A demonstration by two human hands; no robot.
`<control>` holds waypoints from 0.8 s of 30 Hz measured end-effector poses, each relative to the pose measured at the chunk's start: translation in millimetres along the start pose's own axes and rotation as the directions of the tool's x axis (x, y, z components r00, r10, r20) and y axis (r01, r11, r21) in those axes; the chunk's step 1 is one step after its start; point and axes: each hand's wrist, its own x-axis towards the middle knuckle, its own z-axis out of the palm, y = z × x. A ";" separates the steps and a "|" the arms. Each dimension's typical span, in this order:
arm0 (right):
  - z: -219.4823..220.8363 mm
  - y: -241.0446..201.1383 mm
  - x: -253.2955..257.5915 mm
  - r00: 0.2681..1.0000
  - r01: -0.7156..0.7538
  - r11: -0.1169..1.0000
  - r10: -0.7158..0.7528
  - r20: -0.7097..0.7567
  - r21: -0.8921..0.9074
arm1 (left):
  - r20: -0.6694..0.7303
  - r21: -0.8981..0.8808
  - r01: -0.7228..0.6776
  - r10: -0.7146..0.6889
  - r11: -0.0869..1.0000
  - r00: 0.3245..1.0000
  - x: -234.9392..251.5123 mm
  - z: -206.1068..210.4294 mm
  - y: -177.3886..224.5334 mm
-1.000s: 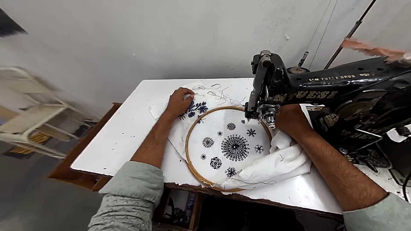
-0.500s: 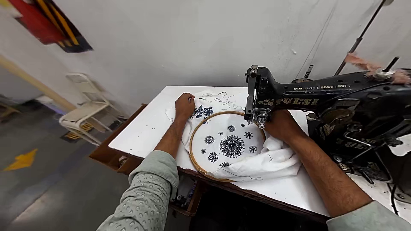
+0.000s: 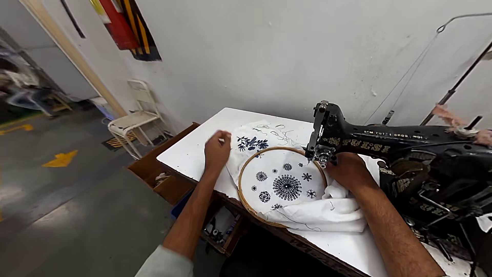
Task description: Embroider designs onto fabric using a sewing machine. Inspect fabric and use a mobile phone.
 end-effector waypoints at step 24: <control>21.0 -52.0 -211.4 0.865 0.491 0.866 -0.497 -0.065 -0.092 | 0.423 0.325 -0.206 0.052 0.923 0.904 34.3 67.3 -20.7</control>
